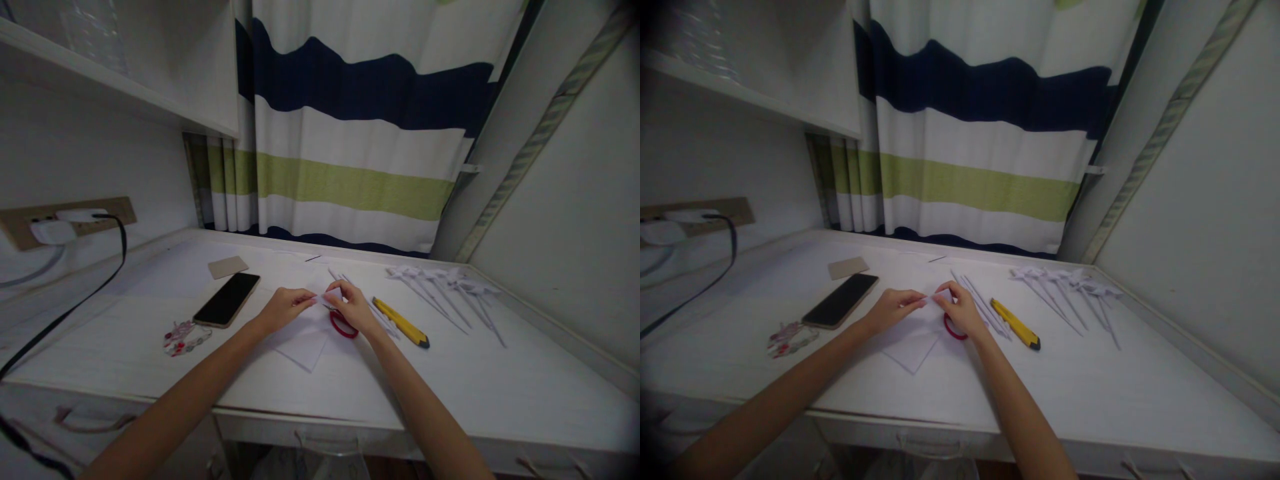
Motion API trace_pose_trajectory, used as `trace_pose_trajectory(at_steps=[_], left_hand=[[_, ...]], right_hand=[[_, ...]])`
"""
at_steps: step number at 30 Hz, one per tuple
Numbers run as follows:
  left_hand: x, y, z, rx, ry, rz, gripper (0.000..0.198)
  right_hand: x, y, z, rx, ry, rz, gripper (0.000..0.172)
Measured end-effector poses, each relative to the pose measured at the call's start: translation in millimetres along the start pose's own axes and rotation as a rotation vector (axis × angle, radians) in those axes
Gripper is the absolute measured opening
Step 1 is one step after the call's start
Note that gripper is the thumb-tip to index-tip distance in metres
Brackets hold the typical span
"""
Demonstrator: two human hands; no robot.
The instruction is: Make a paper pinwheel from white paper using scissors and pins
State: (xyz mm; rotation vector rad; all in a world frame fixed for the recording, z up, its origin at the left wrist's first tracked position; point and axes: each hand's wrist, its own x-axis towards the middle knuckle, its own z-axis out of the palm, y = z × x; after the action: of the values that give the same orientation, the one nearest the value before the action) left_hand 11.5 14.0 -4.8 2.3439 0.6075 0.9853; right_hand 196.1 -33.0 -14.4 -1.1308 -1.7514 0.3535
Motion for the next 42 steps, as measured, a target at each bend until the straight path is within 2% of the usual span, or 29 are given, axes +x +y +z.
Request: trace_pose_trajectory(at_steps=[10, 29, 34, 42], left_hand=[[1.4, 0.2, -0.6, 0.029, 0.120, 0.012, 0.019], [0.8, 0.2, 0.4, -0.044, 0.159, 0.009, 0.018], [1.6, 0.2, 0.2, -0.126, 0.145, -0.050, 0.019], [2.8, -2.8, 1.8, -0.290, 0.033, -0.152, 0.017]], right_hand=[[1.2, -3.6, -3.4, 0.051, -0.019, -0.049, 0.018], [1.6, -0.5, -3.5, 0.255, -0.066, 0.090, 0.017], [2.8, -2.7, -4.1, 0.303, -0.031, 0.159, 0.019], [2.6, -0.1, -2.4, 0.342, 0.021, 0.271, 0.019]])
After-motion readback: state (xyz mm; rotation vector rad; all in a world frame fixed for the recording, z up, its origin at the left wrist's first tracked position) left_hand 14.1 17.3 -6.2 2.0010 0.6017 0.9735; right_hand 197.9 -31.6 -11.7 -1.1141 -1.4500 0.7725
